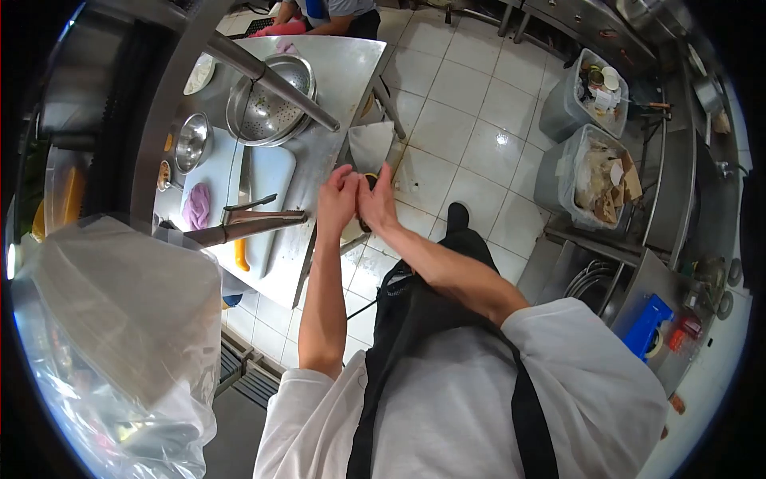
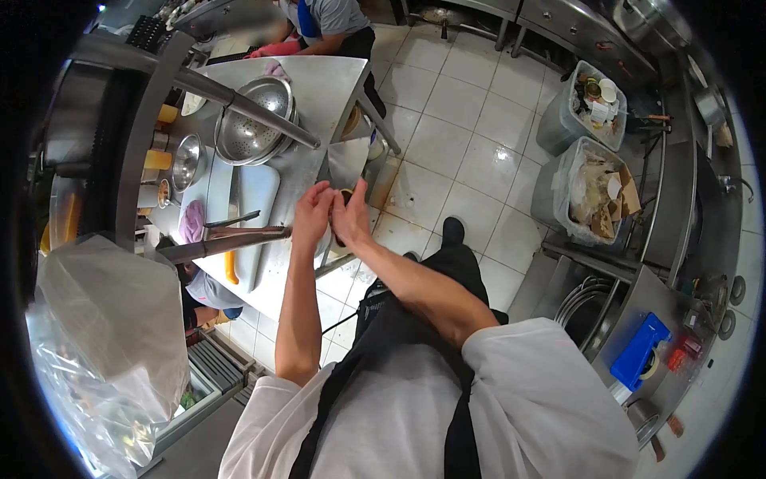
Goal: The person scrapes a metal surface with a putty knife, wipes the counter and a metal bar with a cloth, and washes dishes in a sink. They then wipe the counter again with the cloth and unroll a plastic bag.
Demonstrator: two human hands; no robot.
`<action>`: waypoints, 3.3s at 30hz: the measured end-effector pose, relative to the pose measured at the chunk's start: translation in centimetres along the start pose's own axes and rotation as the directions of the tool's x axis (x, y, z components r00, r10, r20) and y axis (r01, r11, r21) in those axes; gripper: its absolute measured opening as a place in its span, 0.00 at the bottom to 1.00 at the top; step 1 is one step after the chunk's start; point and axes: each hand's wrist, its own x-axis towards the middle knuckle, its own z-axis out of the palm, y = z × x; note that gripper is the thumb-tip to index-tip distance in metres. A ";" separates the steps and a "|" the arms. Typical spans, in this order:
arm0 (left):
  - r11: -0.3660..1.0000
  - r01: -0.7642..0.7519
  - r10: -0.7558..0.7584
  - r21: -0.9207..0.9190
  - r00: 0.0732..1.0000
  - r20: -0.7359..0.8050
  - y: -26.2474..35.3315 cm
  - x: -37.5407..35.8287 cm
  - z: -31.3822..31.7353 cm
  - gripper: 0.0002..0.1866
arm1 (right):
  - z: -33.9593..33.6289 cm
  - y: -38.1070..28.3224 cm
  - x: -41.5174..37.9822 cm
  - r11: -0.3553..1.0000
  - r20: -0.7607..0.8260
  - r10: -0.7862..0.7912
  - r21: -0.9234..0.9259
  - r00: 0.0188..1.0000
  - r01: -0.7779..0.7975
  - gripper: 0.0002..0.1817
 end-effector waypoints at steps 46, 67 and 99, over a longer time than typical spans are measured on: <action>0.983 -0.062 0.145 0.171 0.836 -0.529 0.4 -5.5 -0.6 0.19 | -8.3 -8.0 10.6 0.871 0.326 -0.059 -0.445 0.943 0.209 0.22; 0.994 0.014 0.020 0.105 0.948 -0.318 1.8 -2.8 1.9 0.19 | -10.5 -10.5 14.6 0.560 0.649 -0.048 -0.612 0.759 0.559 0.17; 0.971 0.208 -0.193 0.118 0.972 -0.131 5.4 5.2 6.1 0.20 | -9.6 -10.2 16.9 0.693 0.584 0.061 -0.609 0.810 0.387 0.17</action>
